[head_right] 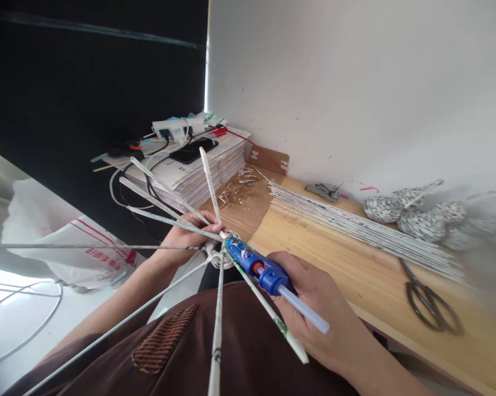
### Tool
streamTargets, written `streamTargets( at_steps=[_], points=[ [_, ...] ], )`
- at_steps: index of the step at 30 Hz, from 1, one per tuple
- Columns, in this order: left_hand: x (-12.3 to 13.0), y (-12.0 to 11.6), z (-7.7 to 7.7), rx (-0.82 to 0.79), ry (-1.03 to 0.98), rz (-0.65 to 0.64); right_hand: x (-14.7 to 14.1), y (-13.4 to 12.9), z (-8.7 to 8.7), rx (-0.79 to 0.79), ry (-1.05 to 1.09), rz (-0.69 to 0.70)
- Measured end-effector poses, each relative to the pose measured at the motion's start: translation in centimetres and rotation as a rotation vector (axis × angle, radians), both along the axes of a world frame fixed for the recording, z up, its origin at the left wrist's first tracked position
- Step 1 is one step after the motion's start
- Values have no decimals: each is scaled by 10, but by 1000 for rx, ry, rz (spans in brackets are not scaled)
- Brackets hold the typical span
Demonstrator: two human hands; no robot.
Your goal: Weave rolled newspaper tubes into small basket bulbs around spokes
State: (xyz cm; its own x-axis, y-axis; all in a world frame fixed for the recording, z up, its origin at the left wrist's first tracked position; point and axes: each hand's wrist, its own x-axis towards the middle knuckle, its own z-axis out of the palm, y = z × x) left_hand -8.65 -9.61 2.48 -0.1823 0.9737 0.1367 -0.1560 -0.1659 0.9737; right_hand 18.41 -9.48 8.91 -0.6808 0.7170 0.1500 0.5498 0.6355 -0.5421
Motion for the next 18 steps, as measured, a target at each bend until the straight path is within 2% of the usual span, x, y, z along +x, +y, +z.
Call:
streamTargets(
  at_steps=[7,18],
  points=[
    [1,-1,-1,-10,-21,-18,-2,-1,1,9,31,9],
    [0,0,-2,5,-9,-27,2,1,-11,23,-43,22]
  ],
)
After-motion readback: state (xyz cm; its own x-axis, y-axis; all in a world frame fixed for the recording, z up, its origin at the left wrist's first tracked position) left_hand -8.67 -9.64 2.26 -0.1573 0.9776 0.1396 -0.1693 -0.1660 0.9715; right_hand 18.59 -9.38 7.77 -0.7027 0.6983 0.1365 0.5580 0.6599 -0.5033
